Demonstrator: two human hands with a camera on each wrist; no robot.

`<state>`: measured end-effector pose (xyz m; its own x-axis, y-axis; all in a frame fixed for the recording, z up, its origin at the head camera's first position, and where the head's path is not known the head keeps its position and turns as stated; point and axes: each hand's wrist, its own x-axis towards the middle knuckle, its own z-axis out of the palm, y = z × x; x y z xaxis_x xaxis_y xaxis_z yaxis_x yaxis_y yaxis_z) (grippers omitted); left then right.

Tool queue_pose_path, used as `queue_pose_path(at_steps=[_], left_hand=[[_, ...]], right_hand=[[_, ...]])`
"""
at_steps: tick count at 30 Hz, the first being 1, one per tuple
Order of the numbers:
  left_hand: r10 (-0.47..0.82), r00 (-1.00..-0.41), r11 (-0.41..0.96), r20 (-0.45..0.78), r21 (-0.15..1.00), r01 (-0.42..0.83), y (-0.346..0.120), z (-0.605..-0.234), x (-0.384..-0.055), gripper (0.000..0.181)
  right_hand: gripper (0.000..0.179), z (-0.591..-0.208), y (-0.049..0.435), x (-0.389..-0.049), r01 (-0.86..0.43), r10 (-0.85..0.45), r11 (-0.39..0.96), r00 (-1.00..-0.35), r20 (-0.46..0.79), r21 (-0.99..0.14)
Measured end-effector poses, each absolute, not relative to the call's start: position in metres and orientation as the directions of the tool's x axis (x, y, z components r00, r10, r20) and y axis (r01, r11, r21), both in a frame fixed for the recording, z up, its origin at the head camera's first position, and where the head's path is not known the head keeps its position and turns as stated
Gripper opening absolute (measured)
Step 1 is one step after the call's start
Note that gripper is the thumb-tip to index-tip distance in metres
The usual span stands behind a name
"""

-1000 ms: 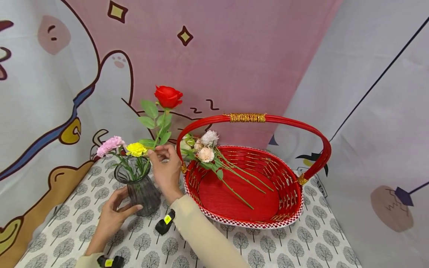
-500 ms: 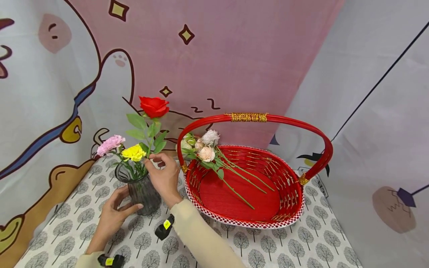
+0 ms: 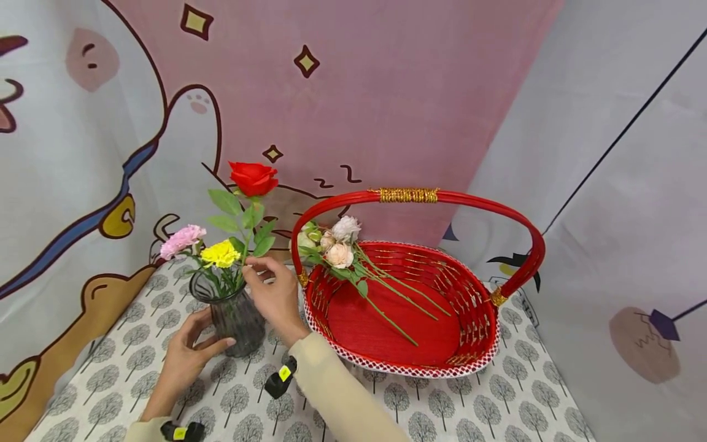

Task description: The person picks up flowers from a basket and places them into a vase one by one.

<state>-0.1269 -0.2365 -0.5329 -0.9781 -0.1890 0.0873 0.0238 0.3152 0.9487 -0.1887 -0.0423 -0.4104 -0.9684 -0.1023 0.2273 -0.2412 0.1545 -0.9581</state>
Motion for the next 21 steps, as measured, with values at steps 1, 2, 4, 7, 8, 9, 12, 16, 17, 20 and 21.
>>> queue_pose_path(at_steps=[1,2,4,7,8,9,12,16,17,20,21], left_hand=[[-0.187,-0.978,0.311,0.088,0.95,0.026,-0.236,-0.533,-0.127,0.081],[-0.185,-0.979,0.309,0.09,0.951,0.029,-0.236,-0.533,-0.127,0.081],[-0.183,-0.979,0.305,0.092,0.952,0.032,-0.235,-0.533,-0.128,0.081],[-0.189,-0.978,0.307,0.093,0.951,0.031,-0.235,-0.533,-0.128,0.081],[-0.191,-0.977,0.31,0.093,0.95,0.029,-0.235,-0.533,-0.128,0.081],[-0.192,-0.977,0.311,0.091,0.95,0.028,-0.235,-0.533,-0.127,0.08],[-0.193,-0.977,0.317,0.086,0.948,0.021,-0.235,-0.533,-0.127,0.08],[-0.192,-0.978,0.313,0.088,0.949,0.024,-0.235,-0.533,-0.126,0.08],[-0.191,-0.977,0.312,0.09,0.95,0.026,-0.235,-0.533,-0.126,0.08],[-0.189,-0.978,0.311,0.088,0.95,0.026,-0.235,-0.533,-0.126,0.08],[-0.187,-0.979,0.31,0.086,0.95,0.024,-0.235,-0.533,-0.126,0.08]], right_hand=[[0.015,-0.411,-0.04,-0.189,-0.245,-0.109,0.15,-0.967,0.23,-0.958],[0.016,-0.41,-0.038,-0.189,-0.249,-0.115,0.148,-0.966,0.233,-0.957],[0.016,-0.41,-0.033,-0.189,-0.269,-0.126,0.16,-0.96,0.251,-0.95],[0.018,-0.409,-0.026,-0.19,-0.295,-0.151,0.187,-0.951,0.27,-0.937],[0.02,-0.41,-0.023,-0.191,-0.301,-0.164,0.197,-0.949,0.271,-0.933],[0.021,-0.41,-0.02,-0.191,-0.307,-0.176,0.207,-0.946,0.274,-0.929],[0.024,-0.41,-0.011,-0.191,-0.314,-0.215,0.232,-0.94,0.267,-0.92],[0.03,-0.409,0.003,-0.192,-0.334,-0.274,0.273,-0.926,0.26,-0.902],[0.032,-0.408,0.006,-0.192,-0.34,-0.29,0.283,-0.922,0.258,-0.897],[0.038,-0.408,0.015,-0.193,-0.36,-0.333,0.313,-0.908,0.254,-0.879],[0.04,-0.409,0.018,-0.194,-0.369,-0.344,0.319,-0.903,0.256,-0.873]])
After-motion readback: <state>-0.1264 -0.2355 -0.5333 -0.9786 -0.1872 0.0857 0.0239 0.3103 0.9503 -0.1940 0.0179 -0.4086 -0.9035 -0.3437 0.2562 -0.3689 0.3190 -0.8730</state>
